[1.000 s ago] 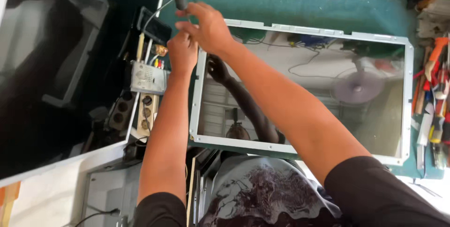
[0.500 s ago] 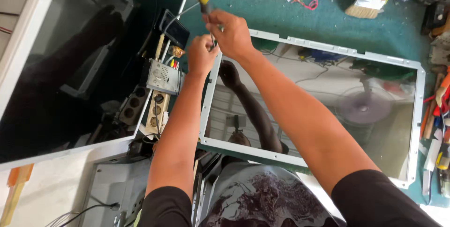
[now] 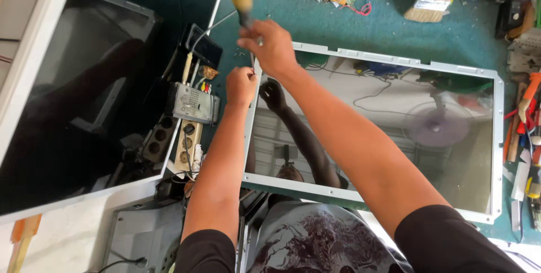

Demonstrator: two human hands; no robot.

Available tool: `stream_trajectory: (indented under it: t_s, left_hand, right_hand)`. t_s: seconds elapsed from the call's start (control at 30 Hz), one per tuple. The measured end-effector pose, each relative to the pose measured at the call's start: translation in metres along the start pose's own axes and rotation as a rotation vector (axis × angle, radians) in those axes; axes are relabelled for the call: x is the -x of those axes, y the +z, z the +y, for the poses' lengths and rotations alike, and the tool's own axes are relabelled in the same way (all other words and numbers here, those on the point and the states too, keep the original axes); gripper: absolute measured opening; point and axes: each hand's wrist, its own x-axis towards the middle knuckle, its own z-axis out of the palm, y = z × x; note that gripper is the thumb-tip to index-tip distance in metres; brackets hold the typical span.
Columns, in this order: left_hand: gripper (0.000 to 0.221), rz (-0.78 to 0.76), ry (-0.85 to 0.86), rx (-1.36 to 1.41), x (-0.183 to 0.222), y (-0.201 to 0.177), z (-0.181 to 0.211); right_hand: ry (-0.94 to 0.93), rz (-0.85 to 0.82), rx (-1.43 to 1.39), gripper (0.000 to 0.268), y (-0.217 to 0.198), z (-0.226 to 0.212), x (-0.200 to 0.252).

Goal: The person brushes the surface of a monitor, uses a screwdriver to remove several screws from the metal frame, and then lifts the metal frame off the monitor assembly.

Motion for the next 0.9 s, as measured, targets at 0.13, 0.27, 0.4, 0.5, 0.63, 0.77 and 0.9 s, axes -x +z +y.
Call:
stream_trajectory:
  t_s: [0.13,0.27,0.4,0.5,0.63,0.77,0.9]
  left_hand:
    - [0.024,0.005,-0.057,0.000,0.002,0.003,-0.001]
    - [0.020,-0.060,-0.181,-0.094,0.002,0.008,-0.002]
    - [0.016,-0.051,-0.150,-0.089,0.004,0.009,-0.002]
    - [0.014,-0.028,-0.109,-0.143,0.001,0.012,-0.002]
    - [0.018,0.104,-0.212,0.124,-0.024,0.010,-0.011]
    - [0.027,0.116,-0.324,0.129,-0.050,0.019,-0.032]
    - [0.032,0.091,-0.311,0.089,-0.062,0.029,-0.045]
  right_hand:
    - [0.143,0.023,-0.066,0.009,-0.003,0.000,0.005]
    - [0.073,0.124,-0.046,0.016,0.001,0.005,0.006]
    - [0.154,0.169,-0.173,0.014,-0.014,0.018,0.014]
    - [0.139,0.339,-0.368,0.010,-0.040,0.032,0.029]
    - [0.327,0.508,-0.502,0.011,-0.081,0.044,0.060]
    - [0.347,0.585,-0.499,0.006,-0.120,0.040,0.086]
    - [0.327,0.646,-0.509,0.007,-0.124,0.070,0.083]
